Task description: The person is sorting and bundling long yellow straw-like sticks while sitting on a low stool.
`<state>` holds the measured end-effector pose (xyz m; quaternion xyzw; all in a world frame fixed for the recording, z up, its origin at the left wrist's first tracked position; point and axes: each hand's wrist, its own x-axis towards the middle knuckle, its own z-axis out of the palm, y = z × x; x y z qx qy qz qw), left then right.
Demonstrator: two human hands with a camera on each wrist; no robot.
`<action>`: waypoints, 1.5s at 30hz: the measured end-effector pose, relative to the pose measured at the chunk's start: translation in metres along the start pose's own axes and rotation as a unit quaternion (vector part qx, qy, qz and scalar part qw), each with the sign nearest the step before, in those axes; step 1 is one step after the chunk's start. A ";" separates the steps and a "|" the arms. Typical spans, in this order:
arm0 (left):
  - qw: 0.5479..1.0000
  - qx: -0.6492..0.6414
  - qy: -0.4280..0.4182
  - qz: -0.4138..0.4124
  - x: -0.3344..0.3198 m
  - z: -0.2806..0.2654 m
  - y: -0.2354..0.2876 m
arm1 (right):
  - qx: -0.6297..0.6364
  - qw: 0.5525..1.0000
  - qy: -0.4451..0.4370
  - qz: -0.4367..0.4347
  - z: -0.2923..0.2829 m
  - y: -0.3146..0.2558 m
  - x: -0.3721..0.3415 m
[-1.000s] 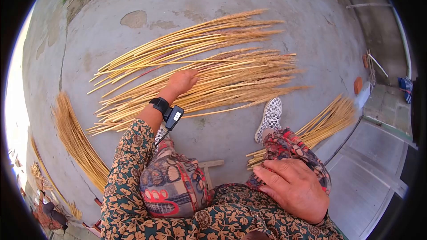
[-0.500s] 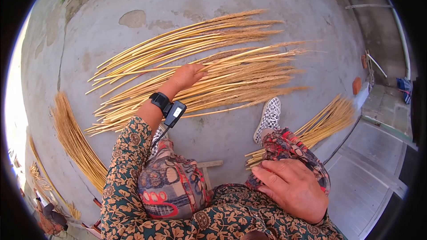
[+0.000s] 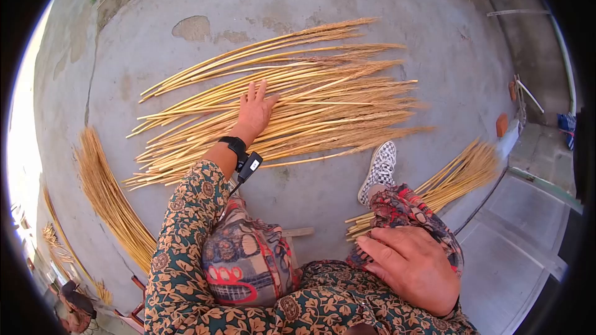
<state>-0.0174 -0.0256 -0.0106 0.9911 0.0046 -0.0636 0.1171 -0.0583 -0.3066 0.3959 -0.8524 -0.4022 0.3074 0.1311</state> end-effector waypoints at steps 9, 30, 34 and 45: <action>0.999 -0.009 -0.013 0.029 -0.015 0.006 0.004 | -0.003 1.000 0.002 0.000 0.002 0.000 -0.001; 0.994 -0.107 0.014 -0.003 0.032 -0.005 -0.015 | -0.004 0.999 -0.007 0.032 -0.004 -0.012 0.007; 0.993 -0.078 0.070 0.045 0.029 -0.011 -0.010 | -0.013 1.000 -0.006 0.028 -0.003 -0.011 0.006; 0.997 -0.066 -0.032 0.037 -0.013 -0.006 0.031 | -0.009 0.999 -0.005 0.032 -0.005 -0.010 0.005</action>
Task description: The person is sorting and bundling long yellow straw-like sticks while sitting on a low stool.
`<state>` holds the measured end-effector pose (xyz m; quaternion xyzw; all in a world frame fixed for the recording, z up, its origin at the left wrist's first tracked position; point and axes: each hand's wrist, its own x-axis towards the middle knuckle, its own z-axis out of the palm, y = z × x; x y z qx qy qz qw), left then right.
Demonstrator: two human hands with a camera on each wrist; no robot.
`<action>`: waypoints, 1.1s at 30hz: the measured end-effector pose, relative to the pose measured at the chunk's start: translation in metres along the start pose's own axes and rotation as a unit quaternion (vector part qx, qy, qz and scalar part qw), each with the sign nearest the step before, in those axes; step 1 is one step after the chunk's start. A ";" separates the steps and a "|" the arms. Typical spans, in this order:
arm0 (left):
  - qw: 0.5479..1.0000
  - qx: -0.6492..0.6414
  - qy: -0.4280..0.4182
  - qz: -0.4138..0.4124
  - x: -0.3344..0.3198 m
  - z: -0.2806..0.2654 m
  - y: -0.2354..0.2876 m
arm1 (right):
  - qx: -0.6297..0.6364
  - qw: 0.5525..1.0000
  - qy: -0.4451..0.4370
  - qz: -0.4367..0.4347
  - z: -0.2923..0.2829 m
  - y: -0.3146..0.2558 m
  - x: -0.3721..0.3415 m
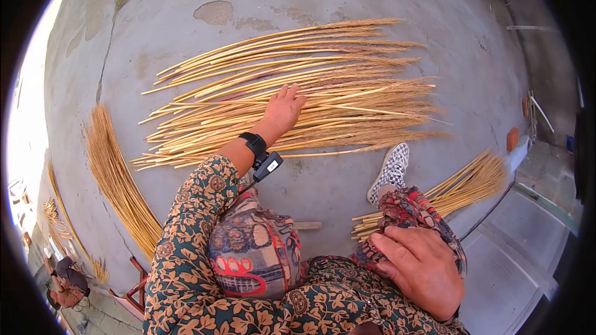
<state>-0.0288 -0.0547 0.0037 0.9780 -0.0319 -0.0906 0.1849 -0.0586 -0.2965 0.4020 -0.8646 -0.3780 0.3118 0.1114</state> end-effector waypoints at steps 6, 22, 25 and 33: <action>0.999 0.007 0.050 -0.020 0.017 0.003 -0.032 | 0.014 0.999 -0.003 -0.028 0.004 0.009 -0.003; 0.993 -0.037 0.110 -0.017 0.074 -0.016 -0.082 | 0.011 1.000 -0.007 -0.020 0.004 0.009 -0.002; 0.988 0.037 0.149 0.022 0.053 -0.022 -0.071 | 0.012 1.000 -0.002 -0.024 0.006 0.010 -0.003; 0.999 0.007 0.007 0.041 0.000 -0.001 -0.008 | 0.020 1.000 0.000 -0.023 0.003 0.007 0.001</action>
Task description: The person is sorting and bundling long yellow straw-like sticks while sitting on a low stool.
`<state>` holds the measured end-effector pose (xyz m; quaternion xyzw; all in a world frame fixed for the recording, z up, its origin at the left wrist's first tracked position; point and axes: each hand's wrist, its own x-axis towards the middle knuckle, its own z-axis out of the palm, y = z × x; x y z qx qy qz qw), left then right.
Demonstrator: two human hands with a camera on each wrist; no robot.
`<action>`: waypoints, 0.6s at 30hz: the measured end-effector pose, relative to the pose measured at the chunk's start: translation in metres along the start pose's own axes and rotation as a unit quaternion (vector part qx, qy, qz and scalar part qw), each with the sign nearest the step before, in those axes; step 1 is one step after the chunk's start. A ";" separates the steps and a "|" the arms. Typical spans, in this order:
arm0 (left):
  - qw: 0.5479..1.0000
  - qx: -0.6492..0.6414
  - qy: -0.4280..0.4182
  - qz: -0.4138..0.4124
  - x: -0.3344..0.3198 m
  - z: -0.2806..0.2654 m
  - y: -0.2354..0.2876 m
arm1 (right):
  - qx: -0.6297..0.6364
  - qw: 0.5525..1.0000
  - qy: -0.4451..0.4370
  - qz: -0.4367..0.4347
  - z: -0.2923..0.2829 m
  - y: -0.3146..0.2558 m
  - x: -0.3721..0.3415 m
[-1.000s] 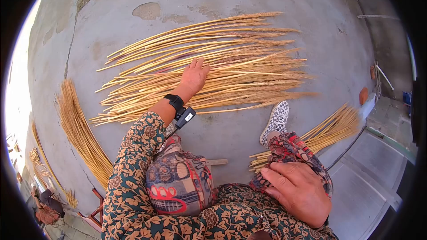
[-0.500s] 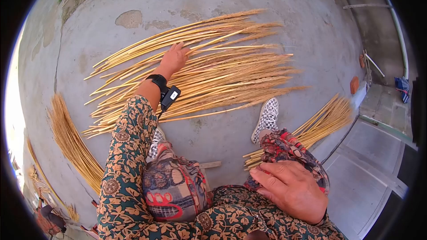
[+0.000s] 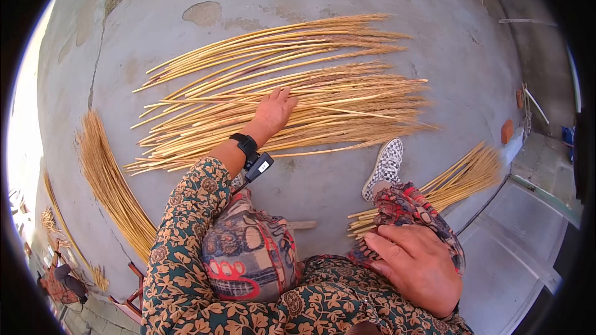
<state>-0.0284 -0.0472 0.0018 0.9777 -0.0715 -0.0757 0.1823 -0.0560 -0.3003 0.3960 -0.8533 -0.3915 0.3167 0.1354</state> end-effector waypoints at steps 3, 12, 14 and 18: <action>0.999 -0.012 0.015 -0.037 -0.004 -0.002 0.000 | -0.002 1.000 0.001 0.015 0.000 -0.005 0.003; 0.997 0.003 -0.033 -0.076 -0.031 0.004 0.017 | 0.005 1.000 -0.022 0.018 -0.008 -0.014 0.009; 0.997 0.002 -0.011 -0.079 -0.038 0.009 0.017 | 0.023 0.999 -0.031 0.015 -0.012 -0.015 0.009; 0.994 -0.002 0.080 -0.073 -0.032 -0.003 -0.005 | 0.016 1.000 -0.022 0.003 -0.009 -0.015 0.011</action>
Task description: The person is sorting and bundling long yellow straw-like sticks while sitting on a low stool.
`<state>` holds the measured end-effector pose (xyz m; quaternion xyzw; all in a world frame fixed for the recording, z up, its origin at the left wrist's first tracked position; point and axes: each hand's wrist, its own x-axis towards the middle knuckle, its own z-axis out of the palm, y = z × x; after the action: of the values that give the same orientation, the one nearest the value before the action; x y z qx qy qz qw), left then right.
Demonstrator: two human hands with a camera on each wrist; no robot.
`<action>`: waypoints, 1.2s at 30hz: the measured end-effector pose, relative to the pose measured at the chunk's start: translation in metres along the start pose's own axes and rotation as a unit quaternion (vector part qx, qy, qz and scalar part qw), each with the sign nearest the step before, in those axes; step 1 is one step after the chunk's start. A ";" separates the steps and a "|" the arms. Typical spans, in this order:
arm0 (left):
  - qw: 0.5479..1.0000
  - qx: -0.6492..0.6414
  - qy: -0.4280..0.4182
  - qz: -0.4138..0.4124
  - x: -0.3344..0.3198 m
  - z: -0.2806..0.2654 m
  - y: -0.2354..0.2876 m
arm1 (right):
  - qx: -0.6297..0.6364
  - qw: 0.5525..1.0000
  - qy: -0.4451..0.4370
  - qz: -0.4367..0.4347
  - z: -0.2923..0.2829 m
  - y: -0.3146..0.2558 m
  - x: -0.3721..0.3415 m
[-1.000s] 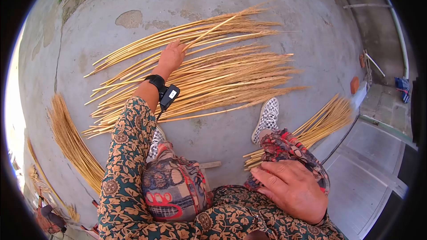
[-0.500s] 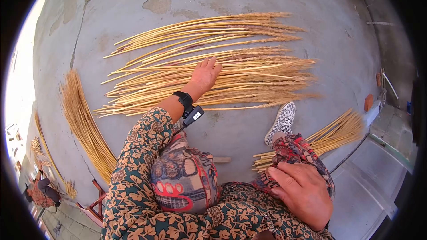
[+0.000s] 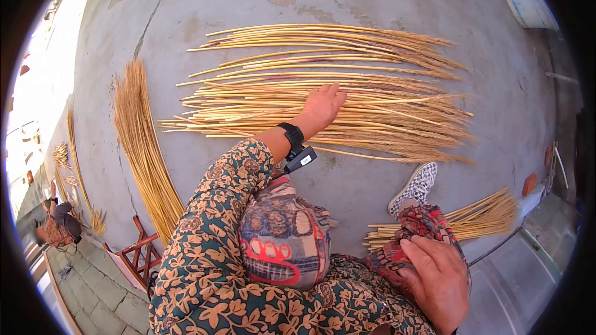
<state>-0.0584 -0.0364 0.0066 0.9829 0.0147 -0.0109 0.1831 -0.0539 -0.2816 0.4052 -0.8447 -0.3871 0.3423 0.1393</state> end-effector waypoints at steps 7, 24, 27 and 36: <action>0.998 0.024 -0.032 -0.050 0.031 -0.018 -0.025 | -0.014 1.000 0.008 0.003 0.001 -0.003 0.000; 0.999 0.039 -0.017 0.025 0.016 -0.002 -0.033 | -0.025 1.000 0.007 0.011 0.010 0.004 -0.004; 0.999 0.046 0.015 0.025 0.005 0.011 -0.027 | -0.031 0.999 0.008 0.011 0.009 0.005 -0.003; 1.000 0.024 -0.010 -0.016 0.021 -0.008 -0.033 | -0.025 1.000 0.010 0.003 0.012 0.006 -0.001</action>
<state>-0.0382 -0.0020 0.0017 0.9865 0.0283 -0.0240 0.1598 -0.0596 -0.2871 0.3939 -0.8525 -0.3915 0.3246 0.1208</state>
